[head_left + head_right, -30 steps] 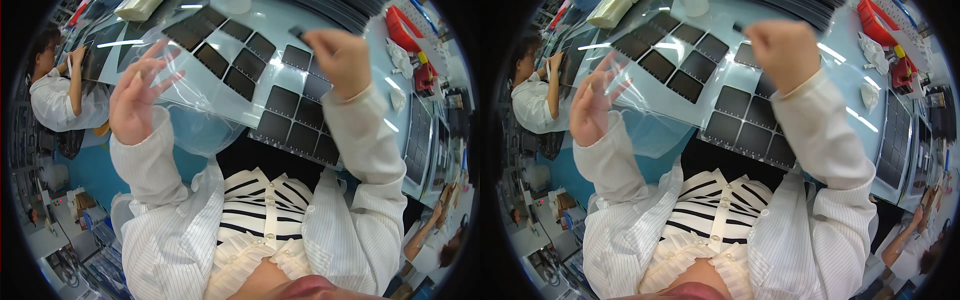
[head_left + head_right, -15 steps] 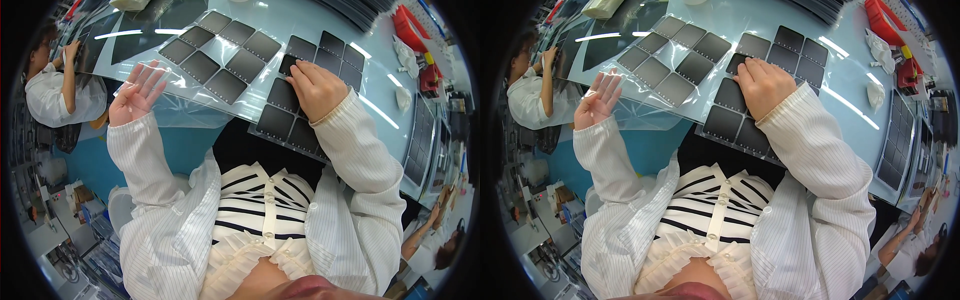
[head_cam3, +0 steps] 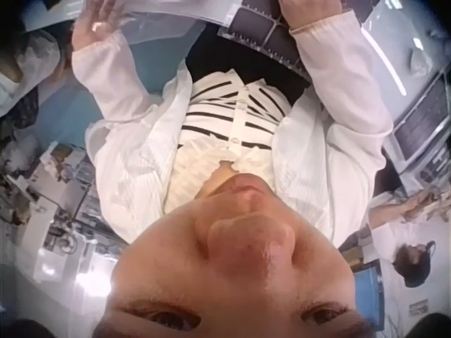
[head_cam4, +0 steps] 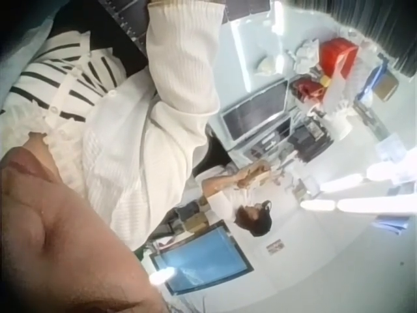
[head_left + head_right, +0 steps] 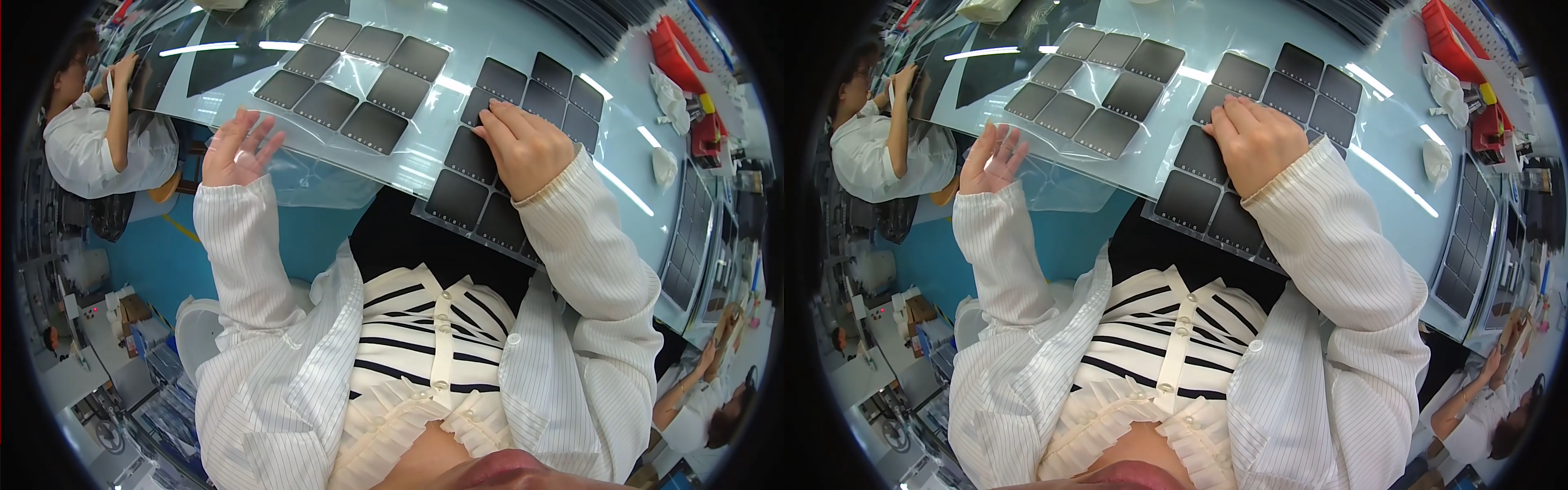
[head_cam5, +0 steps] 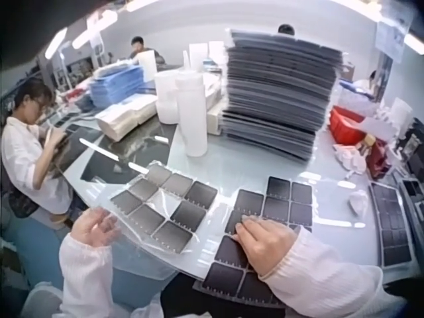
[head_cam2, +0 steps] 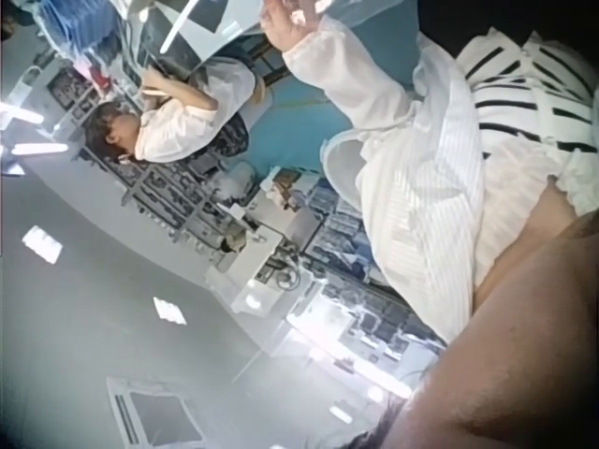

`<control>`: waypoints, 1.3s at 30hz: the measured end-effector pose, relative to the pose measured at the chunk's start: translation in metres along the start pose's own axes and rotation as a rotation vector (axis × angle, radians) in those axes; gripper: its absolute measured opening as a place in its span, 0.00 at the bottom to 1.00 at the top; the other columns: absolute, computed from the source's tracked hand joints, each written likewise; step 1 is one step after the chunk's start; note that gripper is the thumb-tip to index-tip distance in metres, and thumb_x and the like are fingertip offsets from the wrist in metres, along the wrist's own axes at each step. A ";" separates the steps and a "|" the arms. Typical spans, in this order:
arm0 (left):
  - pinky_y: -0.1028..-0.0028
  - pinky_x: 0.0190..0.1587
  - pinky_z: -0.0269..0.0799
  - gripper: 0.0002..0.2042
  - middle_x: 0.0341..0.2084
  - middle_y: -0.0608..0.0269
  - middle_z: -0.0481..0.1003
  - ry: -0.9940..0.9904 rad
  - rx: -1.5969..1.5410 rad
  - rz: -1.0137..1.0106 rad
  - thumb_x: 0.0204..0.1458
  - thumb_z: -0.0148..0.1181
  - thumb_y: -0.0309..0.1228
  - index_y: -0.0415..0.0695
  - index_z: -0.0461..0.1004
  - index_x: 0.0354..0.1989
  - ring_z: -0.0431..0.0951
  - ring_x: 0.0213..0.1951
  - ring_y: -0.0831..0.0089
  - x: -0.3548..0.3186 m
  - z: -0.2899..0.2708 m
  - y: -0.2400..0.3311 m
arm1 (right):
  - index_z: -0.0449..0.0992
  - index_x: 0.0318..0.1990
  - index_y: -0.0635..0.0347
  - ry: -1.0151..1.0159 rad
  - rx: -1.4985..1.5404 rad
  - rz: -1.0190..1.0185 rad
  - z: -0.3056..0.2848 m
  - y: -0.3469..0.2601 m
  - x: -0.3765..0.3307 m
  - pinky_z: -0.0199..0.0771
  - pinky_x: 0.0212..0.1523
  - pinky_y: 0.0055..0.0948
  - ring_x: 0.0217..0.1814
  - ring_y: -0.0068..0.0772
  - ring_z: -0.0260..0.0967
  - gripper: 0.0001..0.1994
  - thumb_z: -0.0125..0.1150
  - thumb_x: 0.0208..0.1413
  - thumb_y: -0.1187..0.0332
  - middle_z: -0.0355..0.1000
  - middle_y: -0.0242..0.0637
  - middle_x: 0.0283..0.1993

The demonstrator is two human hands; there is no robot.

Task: Cleaning, inspecting, and bagging square electronic components at a factory workstation.

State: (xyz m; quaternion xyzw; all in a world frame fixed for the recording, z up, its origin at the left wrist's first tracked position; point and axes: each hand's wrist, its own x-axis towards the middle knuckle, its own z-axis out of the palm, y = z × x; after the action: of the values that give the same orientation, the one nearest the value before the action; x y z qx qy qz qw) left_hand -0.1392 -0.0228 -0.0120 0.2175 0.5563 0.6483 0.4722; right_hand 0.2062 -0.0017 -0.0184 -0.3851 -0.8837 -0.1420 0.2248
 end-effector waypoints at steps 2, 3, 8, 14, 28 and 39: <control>0.54 0.54 0.71 0.17 0.45 0.47 0.70 -0.088 -0.014 0.034 0.50 0.65 0.34 0.40 0.65 0.41 0.72 0.51 0.55 -0.001 0.002 0.001 | 0.78 0.35 0.64 -0.011 0.052 0.048 -0.002 0.001 0.002 0.79 0.39 0.31 0.39 0.39 0.77 0.10 0.61 0.54 0.66 0.77 0.44 0.38; 0.54 0.54 0.71 0.16 0.44 0.48 0.70 -0.144 -0.027 0.055 0.51 0.65 0.34 0.40 0.66 0.40 0.72 0.50 0.55 -0.001 0.002 0.003 | 0.78 0.35 0.63 -0.010 0.079 0.067 -0.005 0.002 0.005 0.79 0.38 0.31 0.38 0.39 0.77 0.10 0.61 0.53 0.65 0.77 0.44 0.38; 0.56 0.50 0.74 0.09 0.41 0.53 0.75 -0.513 -0.231 0.169 0.55 0.59 0.33 0.40 0.69 0.35 0.75 0.46 0.55 -0.011 0.006 0.019 | 0.78 0.36 0.62 0.097 0.404 0.186 -0.040 -0.004 0.031 0.76 0.31 0.30 0.33 0.40 0.76 0.13 0.66 0.49 0.62 0.77 0.42 0.34; 0.62 0.45 0.76 0.17 0.33 0.56 0.72 -0.659 -0.118 0.415 0.53 0.55 0.19 0.47 0.54 0.20 0.78 0.38 0.66 -0.042 0.045 0.030 | 0.78 0.43 0.66 0.284 0.740 0.010 -0.063 -0.043 0.077 0.75 0.40 0.26 0.41 0.40 0.77 0.14 0.67 0.49 0.69 0.77 0.45 0.42; 0.65 0.48 0.77 0.16 0.38 0.46 0.67 -0.890 0.141 0.761 0.48 0.49 0.12 0.43 0.51 0.17 0.74 0.46 0.64 -0.064 0.081 0.044 | 0.79 0.43 0.67 0.301 1.121 0.123 -0.042 -0.052 0.093 0.73 0.36 0.19 0.34 0.25 0.76 0.10 0.61 0.55 0.71 0.78 0.40 0.33; 0.63 0.39 0.83 0.17 0.40 0.44 0.68 -0.885 0.152 0.691 0.49 0.47 0.12 0.44 0.50 0.17 0.77 0.44 0.57 -0.058 0.098 0.047 | 0.79 0.35 0.64 0.444 1.126 0.464 -0.038 -0.022 0.118 0.66 0.20 0.23 0.20 0.28 0.70 0.08 0.59 0.56 0.69 0.74 0.38 0.24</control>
State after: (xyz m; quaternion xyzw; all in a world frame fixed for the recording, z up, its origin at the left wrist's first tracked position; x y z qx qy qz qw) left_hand -0.0508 -0.0189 0.0741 0.6713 0.2469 0.5705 0.4038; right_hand 0.1298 0.0402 0.0726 -0.3508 -0.6492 0.3193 0.5947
